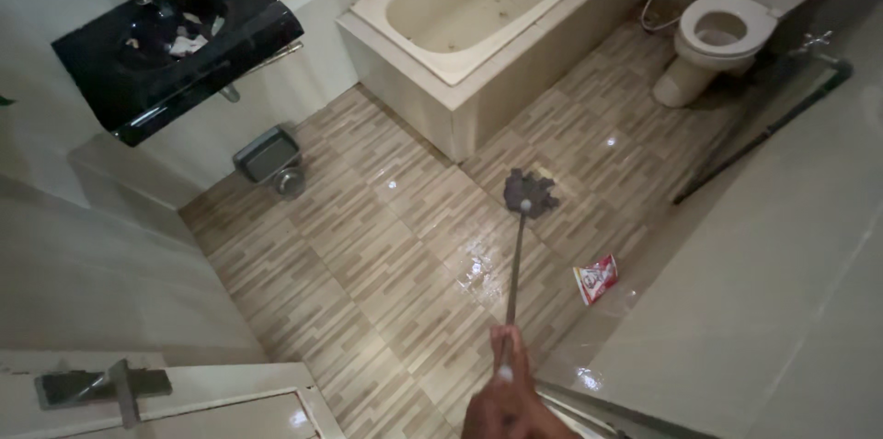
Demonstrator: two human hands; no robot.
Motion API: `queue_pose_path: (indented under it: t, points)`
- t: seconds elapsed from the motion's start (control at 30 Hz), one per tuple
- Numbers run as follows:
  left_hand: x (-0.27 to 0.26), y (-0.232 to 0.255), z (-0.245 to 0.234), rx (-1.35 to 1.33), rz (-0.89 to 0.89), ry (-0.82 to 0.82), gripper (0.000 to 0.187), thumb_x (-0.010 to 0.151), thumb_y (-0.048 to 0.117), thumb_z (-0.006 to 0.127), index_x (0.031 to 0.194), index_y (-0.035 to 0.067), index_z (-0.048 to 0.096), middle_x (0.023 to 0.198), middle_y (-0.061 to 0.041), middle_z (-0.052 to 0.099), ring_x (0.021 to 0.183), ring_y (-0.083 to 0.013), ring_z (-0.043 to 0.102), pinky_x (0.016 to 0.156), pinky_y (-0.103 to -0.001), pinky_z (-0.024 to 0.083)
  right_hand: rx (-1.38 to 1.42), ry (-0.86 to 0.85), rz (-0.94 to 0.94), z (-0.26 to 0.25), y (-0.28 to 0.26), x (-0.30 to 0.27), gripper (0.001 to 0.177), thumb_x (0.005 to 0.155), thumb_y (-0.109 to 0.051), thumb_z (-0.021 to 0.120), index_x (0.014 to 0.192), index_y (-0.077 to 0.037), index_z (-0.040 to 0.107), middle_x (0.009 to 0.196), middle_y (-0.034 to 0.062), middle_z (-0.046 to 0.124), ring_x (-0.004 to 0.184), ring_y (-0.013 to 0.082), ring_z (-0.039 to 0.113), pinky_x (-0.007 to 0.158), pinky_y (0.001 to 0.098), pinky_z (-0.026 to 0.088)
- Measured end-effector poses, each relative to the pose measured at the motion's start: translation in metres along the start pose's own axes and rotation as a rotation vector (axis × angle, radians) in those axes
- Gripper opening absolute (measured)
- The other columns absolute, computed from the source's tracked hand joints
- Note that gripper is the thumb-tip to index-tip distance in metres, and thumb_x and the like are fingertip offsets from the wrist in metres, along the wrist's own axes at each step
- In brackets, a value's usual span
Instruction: The person mops a wet bathroom floor using a mop, moving the mop head back and forth across the tiled surface between the door and a bathtub while stepping back to avoid wet areas.
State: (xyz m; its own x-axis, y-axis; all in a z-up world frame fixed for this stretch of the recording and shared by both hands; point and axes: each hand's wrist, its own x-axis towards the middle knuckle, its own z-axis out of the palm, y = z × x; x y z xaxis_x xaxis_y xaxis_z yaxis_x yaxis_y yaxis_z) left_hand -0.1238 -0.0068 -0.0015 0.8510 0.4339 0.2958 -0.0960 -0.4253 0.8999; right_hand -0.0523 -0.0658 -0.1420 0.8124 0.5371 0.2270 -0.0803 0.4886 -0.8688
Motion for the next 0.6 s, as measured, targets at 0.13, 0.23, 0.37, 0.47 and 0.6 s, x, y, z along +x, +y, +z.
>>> queue_pose_path:
  t: [0.13,0.23,0.37,0.47,0.6]
  points:
    - [0.037,-0.031,0.019,0.013,0.002,0.019,0.009,0.079,0.006,0.066,0.085,0.002,0.070,0.093,-0.022,0.070,0.091,-0.0421,0.065,0.084,-0.048,0.052,-0.549,-0.048,0.201,-0.043,0.018,0.091,0.065,0.072,-0.005,0.077,0.130,-0.010,0.049,0.122,0.0091,0.054,0.117,0.0218,0.051,0.104,0.0349,0.042]
    - [0.074,-0.084,0.039,0.035,0.036,0.014,0.007,0.077,0.003,0.063,0.083,0.001,0.067,0.093,-0.021,0.069,0.095,-0.0418,0.065,0.085,-0.046,0.052,-0.501,-0.029,0.180,-0.053,0.037,0.148,0.053,0.076,-0.012,0.075,0.124,-0.010,0.052,0.111,0.0071,0.055,0.107,0.0212,0.053,0.096,0.0349,0.044]
    - [0.090,-0.129,0.039,-0.151,-0.116,0.135,0.007,0.082,0.002,0.062,0.076,0.000,0.062,0.085,-0.018,0.068,0.087,-0.0340,0.069,0.084,-0.041,0.056,-0.507,0.018,0.143,-0.041,0.056,0.202,0.039,0.081,-0.021,0.072,0.115,-0.010,0.057,0.097,0.0045,0.056,0.093,0.0203,0.056,0.086,0.0348,0.047]
    - [0.092,-0.130,0.026,-0.045,-0.064,0.080,0.008,0.083,0.004,0.065,0.075,0.002,0.064,0.078,-0.017,0.068,0.090,-0.0320,0.071,0.083,-0.040,0.057,-0.559,0.076,0.107,-0.028,0.062,0.200,0.031,0.085,-0.028,0.070,0.109,-0.010,0.061,0.087,0.0025,0.058,0.082,0.0196,0.058,0.079,0.0347,0.050]
    - [0.024,-0.078,0.030,-0.071,-0.249,0.026,0.009,0.083,0.009,0.067,0.087,0.002,0.069,0.086,-0.017,0.072,0.080,-0.0332,0.071,0.073,-0.041,0.055,0.477,0.415,0.599,-0.021,0.047,0.125,0.026,0.100,-0.037,0.062,0.103,-0.011,0.063,0.089,0.0024,0.061,0.090,0.0180,0.063,0.099,0.0383,0.054]
